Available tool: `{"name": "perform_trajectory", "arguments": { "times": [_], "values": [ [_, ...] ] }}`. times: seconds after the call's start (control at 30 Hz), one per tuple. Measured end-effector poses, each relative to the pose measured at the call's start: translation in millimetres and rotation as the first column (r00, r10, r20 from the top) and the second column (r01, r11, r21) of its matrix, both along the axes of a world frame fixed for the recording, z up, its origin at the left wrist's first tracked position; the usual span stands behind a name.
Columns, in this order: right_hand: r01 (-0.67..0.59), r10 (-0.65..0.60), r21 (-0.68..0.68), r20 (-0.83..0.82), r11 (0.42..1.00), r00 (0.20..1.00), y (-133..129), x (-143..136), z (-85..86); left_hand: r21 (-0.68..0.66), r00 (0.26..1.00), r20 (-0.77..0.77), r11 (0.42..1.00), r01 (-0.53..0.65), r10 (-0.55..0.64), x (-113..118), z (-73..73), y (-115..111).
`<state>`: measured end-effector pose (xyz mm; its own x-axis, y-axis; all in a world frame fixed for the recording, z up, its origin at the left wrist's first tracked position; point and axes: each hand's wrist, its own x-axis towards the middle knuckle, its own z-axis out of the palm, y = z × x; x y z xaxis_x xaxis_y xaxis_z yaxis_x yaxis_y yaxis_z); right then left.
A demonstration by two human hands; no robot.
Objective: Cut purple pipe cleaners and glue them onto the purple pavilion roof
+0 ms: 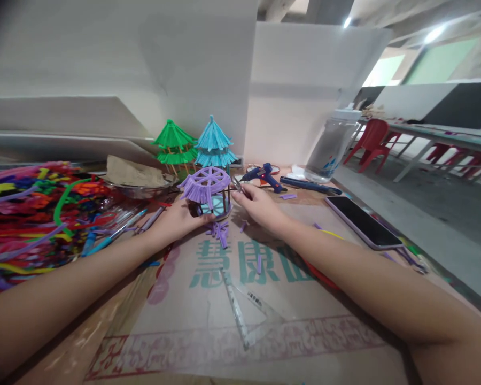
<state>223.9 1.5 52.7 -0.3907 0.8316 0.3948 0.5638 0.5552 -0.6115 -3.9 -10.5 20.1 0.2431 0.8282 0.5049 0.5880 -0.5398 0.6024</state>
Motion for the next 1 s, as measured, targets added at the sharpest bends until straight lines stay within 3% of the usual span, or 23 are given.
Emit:
{"name": "perform_trajectory", "arguments": {
  "times": [0.13, 0.3, 0.43, 0.53, 0.7, 0.8, 1.0],
  "values": [
    [-0.139, 0.137, -0.039, -0.045, 0.990, 0.990, -9.7, 1.7, -3.3, 0.020, 0.995, -0.102, 1.000, -0.016, 0.018, -2.3, 0.8, -1.6],
    [-0.016, 0.035, 0.245, -0.075, 0.969, 0.997, -20.2, 13.1, -1.7, 0.075, 0.979, -0.194, 0.996, -0.043, 0.057, -8.0, -0.8, -7.3],
    [-0.119, 0.089, 0.435, 0.088, 0.892, 0.992, -25.1, 19.0, 0.9, 0.117, 0.969, -0.229, 0.991, -0.064, 0.090, -10.9, -2.2, -5.7],
    [-0.173, 0.103, 0.409, 0.188, 0.896, 0.977, -27.2, 16.5, 0.4, 0.144, 0.967, -0.241, 0.988, -0.053, 0.087, -11.3, -2.4, -3.0],
    [-0.088, -0.021, 0.331, 0.311, 0.939, 0.950, -26.1, 13.4, -1.8, 0.134, 0.975, -0.218, 0.991, -0.016, 0.045, -9.6, 0.0, -3.1],
    [-0.056, -0.070, 0.349, 0.338, 0.935, 0.938, -24.7, 14.1, -2.9, 0.119, 0.979, -0.202, 0.993, -0.001, 0.025, -8.3, 1.3, -3.3],
    [-0.093, -0.046, 0.378, 0.344, 0.921, 0.938, -24.5, 13.1, -4.1, 0.140, 0.977, -0.210, 0.990, 0.008, 0.022, -10.8, -2.9, 0.7]
  ]
}}
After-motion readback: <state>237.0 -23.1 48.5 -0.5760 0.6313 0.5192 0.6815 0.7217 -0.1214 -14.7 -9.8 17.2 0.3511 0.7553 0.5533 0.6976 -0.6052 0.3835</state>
